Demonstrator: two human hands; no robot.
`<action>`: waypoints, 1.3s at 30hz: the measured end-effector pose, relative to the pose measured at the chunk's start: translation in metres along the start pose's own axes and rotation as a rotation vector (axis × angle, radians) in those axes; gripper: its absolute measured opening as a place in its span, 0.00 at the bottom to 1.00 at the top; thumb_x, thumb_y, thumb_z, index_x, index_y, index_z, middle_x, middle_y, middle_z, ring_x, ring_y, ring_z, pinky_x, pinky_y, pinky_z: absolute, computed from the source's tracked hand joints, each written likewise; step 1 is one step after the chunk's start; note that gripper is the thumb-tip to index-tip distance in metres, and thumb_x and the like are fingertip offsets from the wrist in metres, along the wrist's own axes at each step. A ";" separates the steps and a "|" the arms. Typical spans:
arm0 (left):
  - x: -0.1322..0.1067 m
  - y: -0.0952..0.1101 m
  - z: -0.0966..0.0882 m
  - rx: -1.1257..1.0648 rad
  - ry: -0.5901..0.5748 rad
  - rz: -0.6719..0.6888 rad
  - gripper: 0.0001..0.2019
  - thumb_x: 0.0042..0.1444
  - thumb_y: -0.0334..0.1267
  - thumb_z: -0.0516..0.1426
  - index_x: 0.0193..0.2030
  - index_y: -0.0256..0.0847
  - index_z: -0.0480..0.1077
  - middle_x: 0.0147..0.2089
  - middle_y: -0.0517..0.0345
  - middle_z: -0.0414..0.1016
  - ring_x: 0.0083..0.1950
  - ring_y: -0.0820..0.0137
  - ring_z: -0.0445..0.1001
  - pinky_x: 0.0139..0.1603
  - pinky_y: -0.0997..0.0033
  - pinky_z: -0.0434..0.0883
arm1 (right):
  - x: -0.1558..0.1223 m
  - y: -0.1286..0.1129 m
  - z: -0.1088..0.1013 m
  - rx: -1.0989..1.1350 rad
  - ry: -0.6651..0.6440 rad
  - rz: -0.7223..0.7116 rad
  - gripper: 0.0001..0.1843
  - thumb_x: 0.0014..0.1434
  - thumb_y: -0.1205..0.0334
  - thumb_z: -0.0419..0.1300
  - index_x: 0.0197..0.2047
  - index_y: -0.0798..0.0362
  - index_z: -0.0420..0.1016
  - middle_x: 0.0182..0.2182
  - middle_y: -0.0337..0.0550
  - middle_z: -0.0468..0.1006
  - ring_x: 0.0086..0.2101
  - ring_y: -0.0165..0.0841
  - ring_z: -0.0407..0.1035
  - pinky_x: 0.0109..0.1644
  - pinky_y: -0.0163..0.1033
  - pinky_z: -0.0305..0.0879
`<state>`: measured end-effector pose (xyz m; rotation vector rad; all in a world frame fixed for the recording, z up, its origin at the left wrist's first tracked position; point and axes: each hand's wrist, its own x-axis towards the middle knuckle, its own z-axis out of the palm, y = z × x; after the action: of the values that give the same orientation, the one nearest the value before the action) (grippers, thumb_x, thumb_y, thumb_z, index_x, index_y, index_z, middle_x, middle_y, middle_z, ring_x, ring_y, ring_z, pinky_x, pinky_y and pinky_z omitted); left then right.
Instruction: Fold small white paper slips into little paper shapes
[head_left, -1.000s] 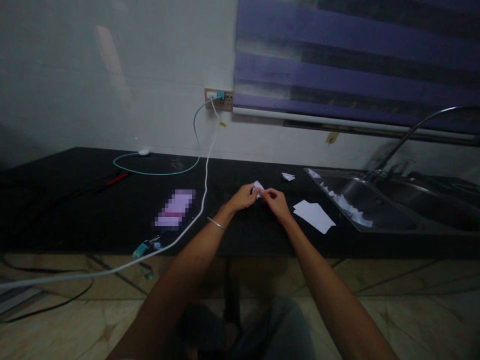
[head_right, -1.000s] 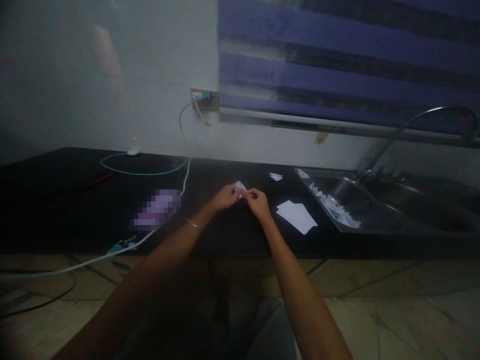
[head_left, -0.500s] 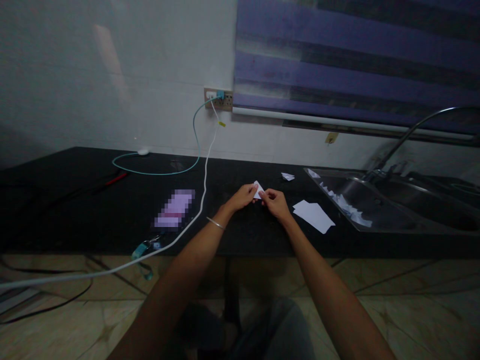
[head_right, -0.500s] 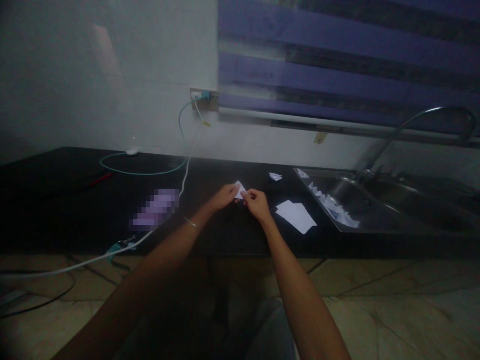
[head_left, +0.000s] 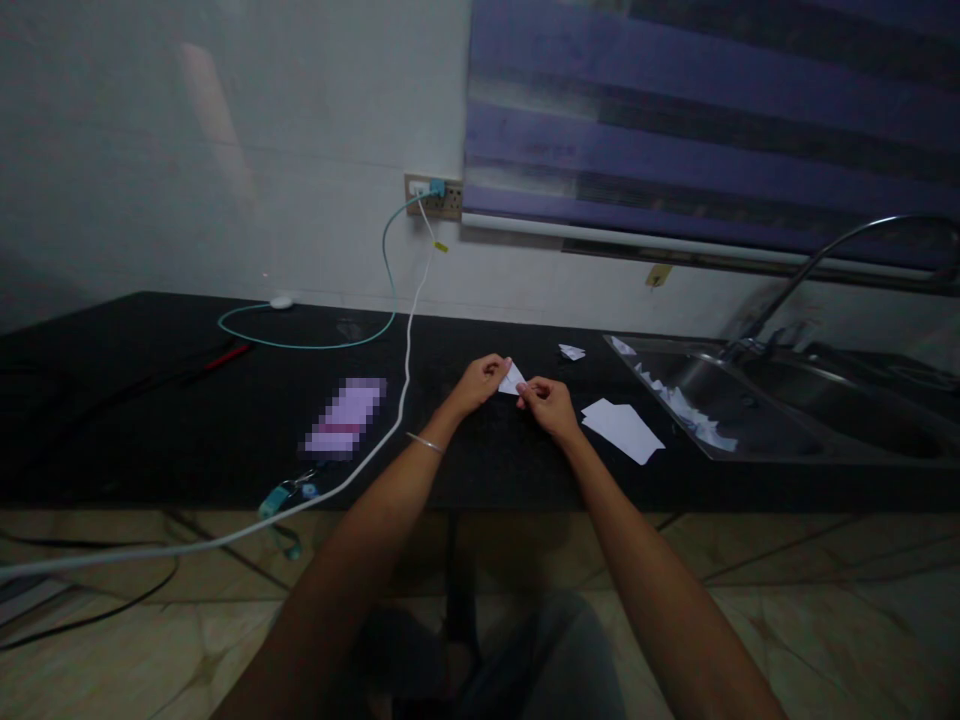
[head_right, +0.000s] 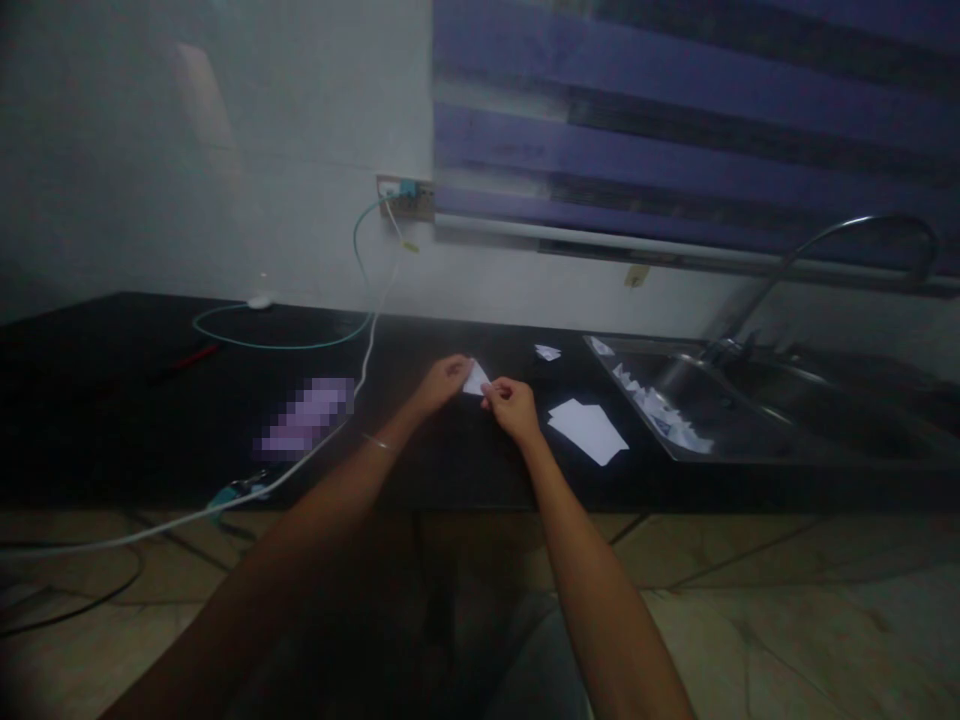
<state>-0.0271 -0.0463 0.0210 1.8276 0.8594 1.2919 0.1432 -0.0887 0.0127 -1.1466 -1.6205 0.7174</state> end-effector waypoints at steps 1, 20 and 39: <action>0.000 -0.001 0.000 0.008 0.001 0.018 0.21 0.62 0.54 0.53 0.29 0.38 0.64 0.26 0.63 0.63 0.28 0.76 0.62 0.30 0.76 0.60 | 0.000 0.000 0.000 -0.003 0.004 -0.002 0.21 0.56 0.43 0.61 0.26 0.54 0.75 0.22 0.43 0.78 0.22 0.31 0.68 0.28 0.34 0.60; 0.003 -0.003 -0.005 -0.396 -0.046 -0.157 0.23 0.53 0.54 0.62 0.42 0.33 0.72 0.32 0.52 0.78 0.28 0.75 0.76 0.20 0.81 0.63 | 0.004 0.003 0.004 0.461 0.134 0.164 0.24 0.45 0.47 0.72 0.39 0.56 0.79 0.32 0.47 0.83 0.27 0.32 0.77 0.32 0.35 0.75; 0.000 -0.003 0.000 -0.370 -0.133 -0.119 0.22 0.48 0.50 0.66 0.40 0.32 0.72 0.39 0.47 0.80 0.31 0.72 0.77 0.22 0.79 0.66 | 0.005 0.001 0.000 0.506 0.229 0.160 0.22 0.43 0.48 0.73 0.36 0.54 0.80 0.35 0.45 0.83 0.35 0.37 0.77 0.39 0.41 0.76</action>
<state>-0.0277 -0.0447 0.0189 1.5271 0.6011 1.1532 0.1433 -0.0840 0.0135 -0.9484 -1.0794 0.9923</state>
